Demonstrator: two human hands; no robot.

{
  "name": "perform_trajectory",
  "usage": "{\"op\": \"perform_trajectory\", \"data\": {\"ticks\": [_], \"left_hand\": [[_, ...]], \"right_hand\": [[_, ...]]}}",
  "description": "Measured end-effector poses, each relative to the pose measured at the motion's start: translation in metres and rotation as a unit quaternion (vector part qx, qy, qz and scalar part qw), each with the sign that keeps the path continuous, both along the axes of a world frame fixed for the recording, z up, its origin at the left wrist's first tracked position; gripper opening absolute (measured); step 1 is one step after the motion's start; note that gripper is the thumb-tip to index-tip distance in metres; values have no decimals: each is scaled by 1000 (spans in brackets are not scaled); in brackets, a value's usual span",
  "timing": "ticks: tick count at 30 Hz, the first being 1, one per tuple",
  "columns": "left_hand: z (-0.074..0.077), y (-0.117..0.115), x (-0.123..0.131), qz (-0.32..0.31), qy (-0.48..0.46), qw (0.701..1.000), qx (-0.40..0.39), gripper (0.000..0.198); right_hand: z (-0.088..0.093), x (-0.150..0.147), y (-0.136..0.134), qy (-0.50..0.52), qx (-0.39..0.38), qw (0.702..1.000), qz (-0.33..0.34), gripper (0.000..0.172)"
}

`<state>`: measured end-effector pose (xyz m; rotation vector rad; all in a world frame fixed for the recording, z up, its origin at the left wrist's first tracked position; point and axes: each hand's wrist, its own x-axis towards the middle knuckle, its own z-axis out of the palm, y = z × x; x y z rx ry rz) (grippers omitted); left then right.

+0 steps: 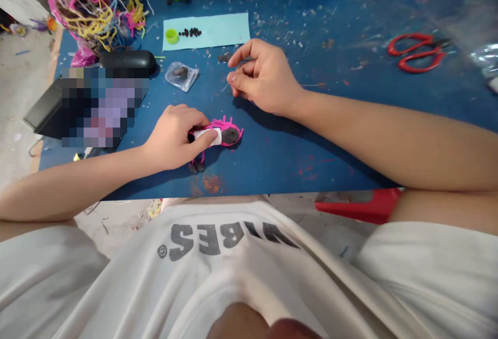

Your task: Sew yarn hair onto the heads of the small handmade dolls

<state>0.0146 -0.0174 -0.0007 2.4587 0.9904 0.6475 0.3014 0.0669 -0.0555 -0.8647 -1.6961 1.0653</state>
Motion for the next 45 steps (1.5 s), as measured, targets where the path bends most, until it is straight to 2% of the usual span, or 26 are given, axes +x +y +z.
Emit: {"op": "perform_trajectory", "data": {"ticks": [3,6,9,12,15,17,20,23,26,32,35,38,41,45], "left_hand": [[-1,-2,-4,29,-31,999,-4,36],[-4,-2,-11,9,-116,993,-24,41],[-11,-1,-15,1,-230,972,-48,38],[-16,-2,-12,55,-292,949,-102,28],[-12,-4,-7,86,-288,942,-151,19],[-6,-4,-4,61,-269,946,-167,17],[3,-7,-1,1,-235,962,-136,21],[9,-16,3,3,-149,983,-110,33],[12,-26,7,5,-82,991,-106,34],[5,-24,-1,-64,-26,997,-36,26],[0,-19,-7,-78,3,996,-41,34],[-3,-17,-10,-61,9,997,-49,44],[-4,-16,-11,-44,0,998,-47,44],[0,-13,-12,-25,-13,998,-55,42]], "right_hand": [[4,4,-2,39,-23,999,12,58],[6,5,-10,65,-39,997,10,57],[6,6,-22,34,33,996,-75,55],[10,10,-38,-38,69,989,-127,54],[15,17,-50,-66,60,982,-164,50],[15,21,-54,-69,64,979,-182,45],[13,25,-54,-65,74,970,-222,41],[13,23,-54,-73,91,960,-253,49],[19,11,-57,-108,107,957,-246,55],[30,-12,-55,-122,186,950,-220,49],[28,-11,-53,-123,167,958,-197,48],[27,-6,-52,-106,147,967,-177,50],[31,-3,-52,-125,120,973,-153,53],[39,-3,-63,-141,83,983,-83,56]]}}
